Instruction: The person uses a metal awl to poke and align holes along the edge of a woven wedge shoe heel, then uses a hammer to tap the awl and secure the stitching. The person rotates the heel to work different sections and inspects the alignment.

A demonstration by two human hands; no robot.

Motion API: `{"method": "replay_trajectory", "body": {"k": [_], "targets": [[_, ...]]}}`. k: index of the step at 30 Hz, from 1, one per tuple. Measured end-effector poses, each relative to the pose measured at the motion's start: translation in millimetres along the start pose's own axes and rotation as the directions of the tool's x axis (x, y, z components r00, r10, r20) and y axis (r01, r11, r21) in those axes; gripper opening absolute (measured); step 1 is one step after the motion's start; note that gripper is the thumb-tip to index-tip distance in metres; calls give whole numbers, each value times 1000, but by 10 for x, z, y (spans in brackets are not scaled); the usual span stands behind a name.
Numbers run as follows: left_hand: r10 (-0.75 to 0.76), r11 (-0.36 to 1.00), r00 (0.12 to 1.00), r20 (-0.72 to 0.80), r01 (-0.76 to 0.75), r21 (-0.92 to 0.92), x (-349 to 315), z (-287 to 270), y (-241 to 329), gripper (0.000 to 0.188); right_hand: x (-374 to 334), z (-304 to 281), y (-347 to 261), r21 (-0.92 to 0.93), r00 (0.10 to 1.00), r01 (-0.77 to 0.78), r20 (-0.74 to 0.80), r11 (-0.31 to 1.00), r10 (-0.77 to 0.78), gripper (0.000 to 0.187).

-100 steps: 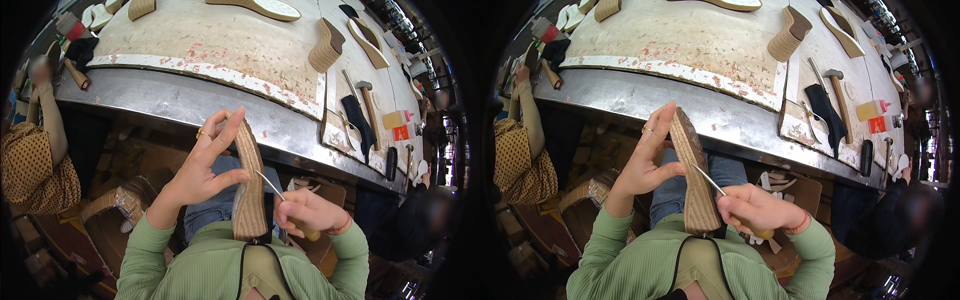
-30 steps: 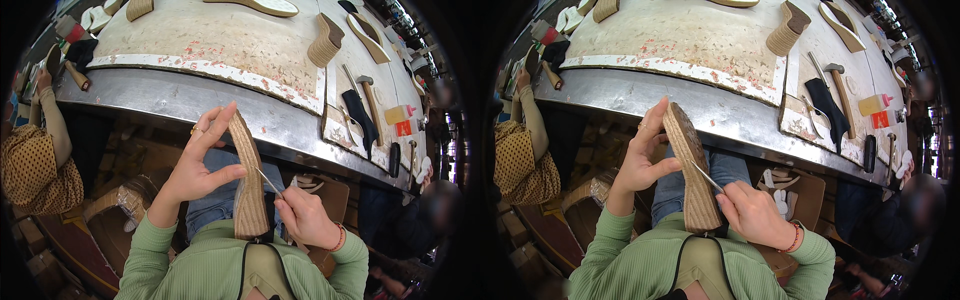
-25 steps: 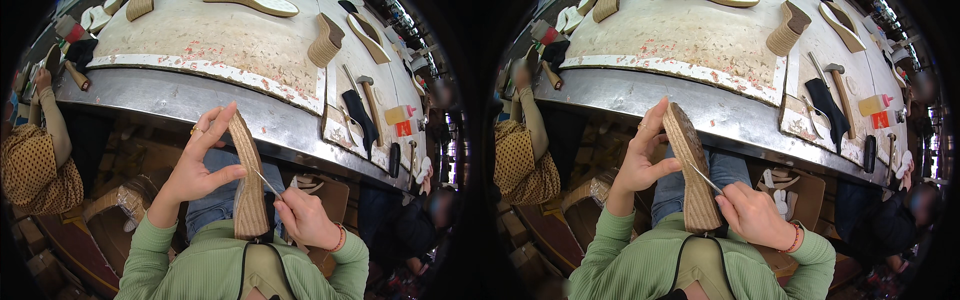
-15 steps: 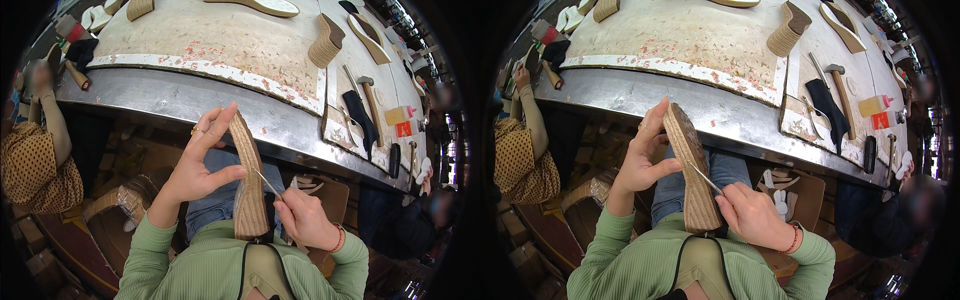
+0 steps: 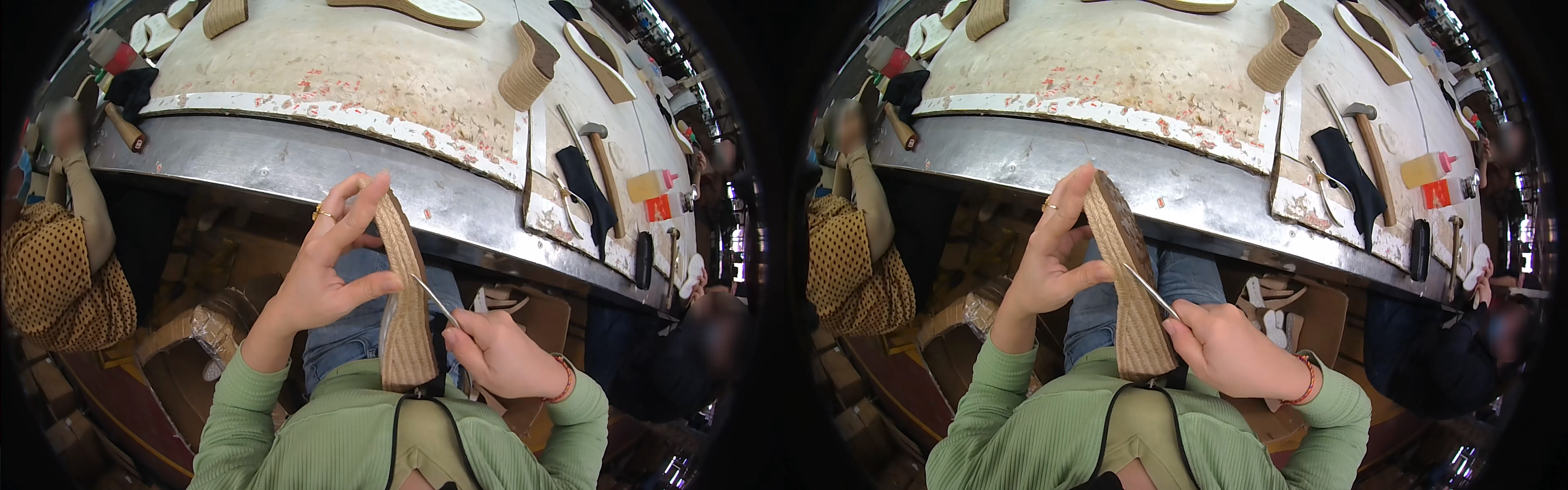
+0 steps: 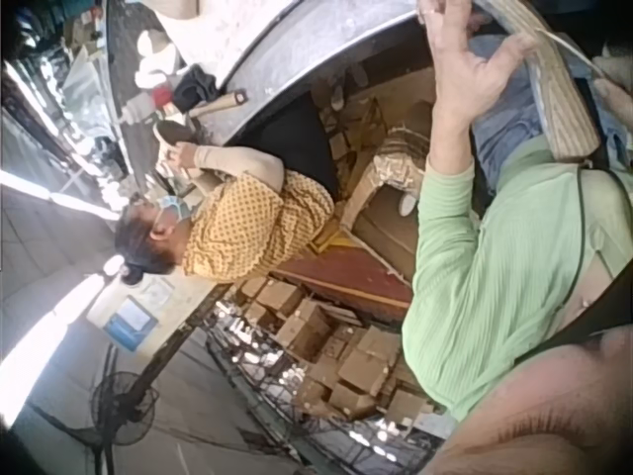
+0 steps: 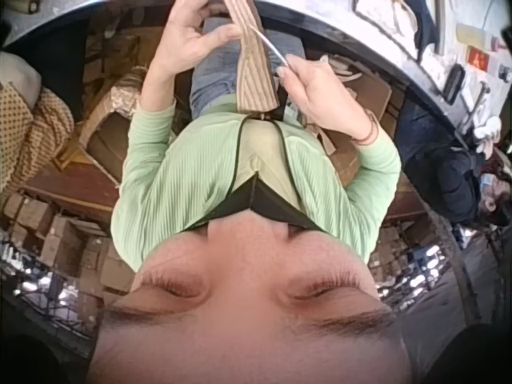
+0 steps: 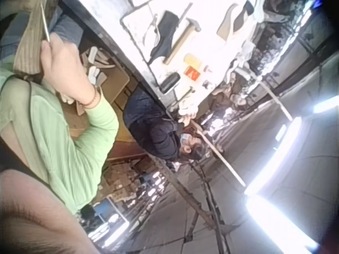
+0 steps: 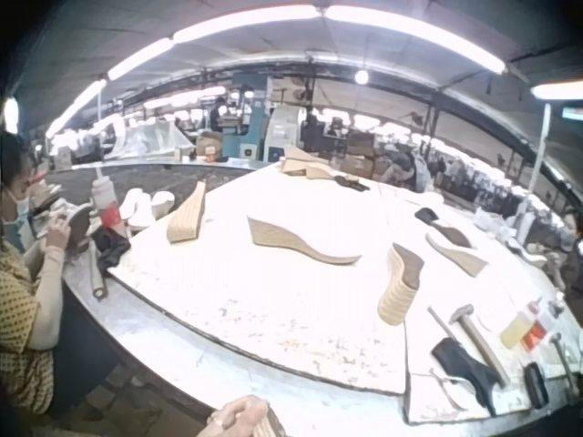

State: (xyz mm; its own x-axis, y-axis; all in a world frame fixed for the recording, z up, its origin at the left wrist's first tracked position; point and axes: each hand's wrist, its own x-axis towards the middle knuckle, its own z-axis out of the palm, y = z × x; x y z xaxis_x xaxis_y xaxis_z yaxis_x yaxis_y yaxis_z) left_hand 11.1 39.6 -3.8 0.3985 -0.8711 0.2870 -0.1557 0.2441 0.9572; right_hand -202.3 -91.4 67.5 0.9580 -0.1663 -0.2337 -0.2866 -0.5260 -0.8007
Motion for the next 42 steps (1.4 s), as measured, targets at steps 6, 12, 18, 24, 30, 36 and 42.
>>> {"method": "replay_trajectory", "body": {"k": [6,12,18,24,30,36,42], "targets": [[-25,1000,1000,7,25,5,28,19,37,93,-45,168,-41,-336,980,-37,-196,941,-31,17],[-30,1000,999,-13,30,-9,18,23,2,94,-9,25,46,441,978,-171,185,881,98,27],[-62,997,998,-20,61,-38,12,23,10,96,46,-39,213,824,865,-473,502,313,-12,34],[-60,997,998,-29,58,-56,-14,30,-19,97,-7,94,-54,56,999,17,32,998,-19,23],[-43,998,998,-52,41,-38,7,63,6,96,19,536,66,-406,954,-45,-289,913,-82,17],[-81,994,995,-56,77,-77,10,63,60,93,-79,474,44,-335,936,-2,-331,942,-116,25],[-22,989,992,-126,39,139,-65,127,175,94,-236,285,77,-97,939,102,-320,990,-128,41]]}}
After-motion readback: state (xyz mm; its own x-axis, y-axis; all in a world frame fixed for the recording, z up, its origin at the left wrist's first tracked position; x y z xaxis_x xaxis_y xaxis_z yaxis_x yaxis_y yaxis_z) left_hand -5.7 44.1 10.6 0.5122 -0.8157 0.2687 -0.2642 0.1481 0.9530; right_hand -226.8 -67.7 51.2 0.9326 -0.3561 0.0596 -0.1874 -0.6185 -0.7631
